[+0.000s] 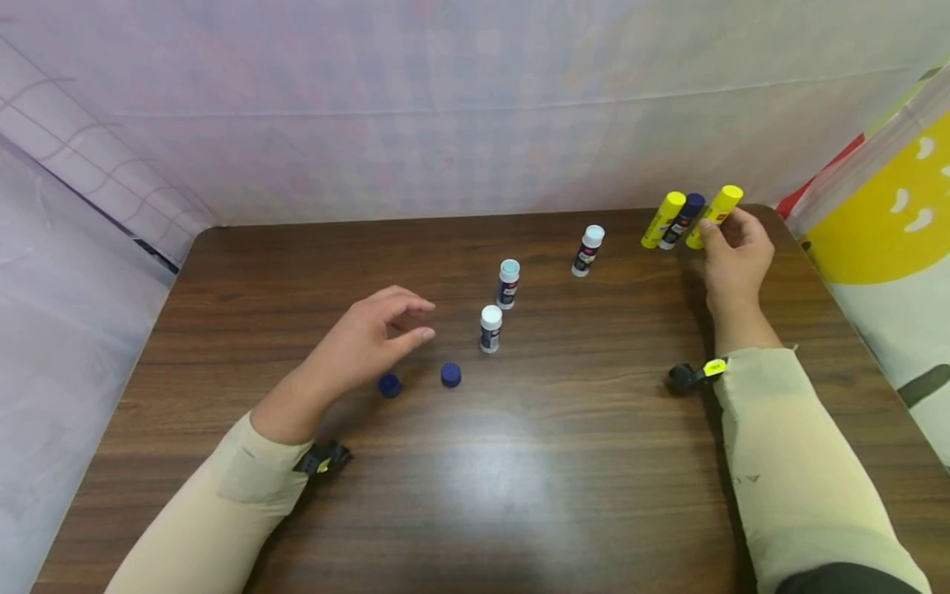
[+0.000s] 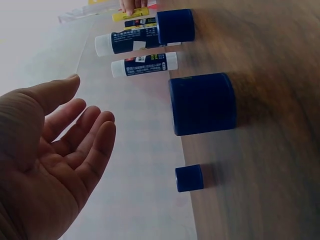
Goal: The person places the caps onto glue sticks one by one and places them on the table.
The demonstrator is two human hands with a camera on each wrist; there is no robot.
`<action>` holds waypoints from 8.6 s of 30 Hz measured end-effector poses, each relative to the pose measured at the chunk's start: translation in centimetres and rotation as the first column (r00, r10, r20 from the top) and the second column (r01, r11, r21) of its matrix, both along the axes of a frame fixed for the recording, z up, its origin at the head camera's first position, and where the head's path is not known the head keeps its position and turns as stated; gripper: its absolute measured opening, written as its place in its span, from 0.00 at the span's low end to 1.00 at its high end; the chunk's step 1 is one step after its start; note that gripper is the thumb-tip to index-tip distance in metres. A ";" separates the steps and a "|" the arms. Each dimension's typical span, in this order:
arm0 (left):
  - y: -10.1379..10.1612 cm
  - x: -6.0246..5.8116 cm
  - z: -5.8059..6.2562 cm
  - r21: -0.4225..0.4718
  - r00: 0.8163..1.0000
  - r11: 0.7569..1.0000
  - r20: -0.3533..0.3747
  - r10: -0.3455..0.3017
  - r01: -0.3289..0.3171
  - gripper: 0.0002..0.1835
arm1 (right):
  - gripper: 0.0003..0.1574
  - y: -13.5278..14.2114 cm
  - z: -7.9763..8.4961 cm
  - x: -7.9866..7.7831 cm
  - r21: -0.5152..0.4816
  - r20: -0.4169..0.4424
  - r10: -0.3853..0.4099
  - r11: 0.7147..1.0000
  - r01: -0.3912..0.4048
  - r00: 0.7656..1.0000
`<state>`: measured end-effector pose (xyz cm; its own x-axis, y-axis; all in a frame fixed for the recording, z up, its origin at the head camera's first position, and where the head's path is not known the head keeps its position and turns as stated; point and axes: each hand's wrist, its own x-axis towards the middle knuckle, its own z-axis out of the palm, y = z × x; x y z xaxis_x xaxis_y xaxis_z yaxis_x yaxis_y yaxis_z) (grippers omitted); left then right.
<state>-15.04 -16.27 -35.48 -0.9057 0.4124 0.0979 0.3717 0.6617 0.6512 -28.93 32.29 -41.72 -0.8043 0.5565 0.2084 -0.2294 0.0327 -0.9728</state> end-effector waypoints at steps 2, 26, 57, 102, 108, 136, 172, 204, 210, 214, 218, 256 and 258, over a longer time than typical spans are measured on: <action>0.0 -0.1 0.0 -0.011 1.000 1.000 0.018 -0.001 0.001 0.20 | 0.15 0.1 0.0 0.0 0.004 0.016 0.009 1.000 -0.009 1.000; -1.0 -0.6 -0.4 -0.119 0.986 0.988 0.149 -0.081 0.099 0.28 | 0.18 1.2 -0.8 -0.6 0.013 0.135 0.064 0.998 -0.066 0.989; -2.1 -0.9 -0.8 -0.261 0.925 0.933 0.351 -0.148 0.248 0.29 | 0.21 1.4 -1.0 -0.8 0.018 0.143 0.108 0.994 -0.111 0.984; -2.4 -0.8 -1.7 -0.313 0.891 0.890 0.414 -0.187 0.332 0.15 | 0.20 1.1 -0.4 -0.3 0.057 0.203 0.106 0.991 -0.120 0.973; -2.3 -0.7 -1.6 -0.313 0.891 0.891 0.417 -0.181 0.328 0.15 | 0.21 1.2 -0.5 -0.4 0.051 0.210 0.108 0.991 -0.121 0.972; -2.0 -0.6 -1.2 -0.335 0.909 0.889 0.376 -0.178 0.313 0.13 | 0.25 1.3 -0.5 0.0 0.028 0.211 0.108 0.993 -0.117 0.972; -1.8 -0.7 -0.6 -0.276 0.963 0.933 0.199 -0.181 0.232 0.10 | 0.23 0.4 -0.3 0.9 0.052 0.124 -0.031 0.998 0.025 0.992; -1.4 -1.0 -0.6 -0.224 0.981 0.961 0.141 -0.135 0.164 0.11 | 0.18 -1.9 0.7 1.0 0.003 -0.122 -0.018 1.000 0.018 0.992; -1.4 -1.1 -0.5 -0.212 0.982 0.963 0.130 -0.138 0.164 0.11 | 0.19 -2.8 1.0 1.0 -0.024 -0.141 0.050 0.998 -0.054 0.989; -1.4 -1.1 -0.6 -0.222 0.983 0.959 0.093 -0.159 0.177 0.11 | 0.19 -3.6 1.3 1.2 0.004 -0.127 0.083 0.997 -0.083 0.988; -1.4 -1.1 -0.6 -0.225 0.983 0.958 0.075 -0.165 0.178 0.11 | 0.21 -4.5 1.6 1.5 0.050 -0.094 0.116 0.993 -0.111 0.989; -1.1 -0.8 -0.4 -0.075 0.997 0.994 -0.003 -0.078 0.078 0.10 | 0.40 -9.2 1.1 2.9 0.217 0.226 0.490 0.817 -0.534 0.842; -1.1 -0.8 -0.4 -0.076 0.997 0.994 -0.004 -0.077 0.076 0.11 | 0.41 -9.3 1.1 2.9 0.230 0.267 0.486 0.806 -0.545 0.832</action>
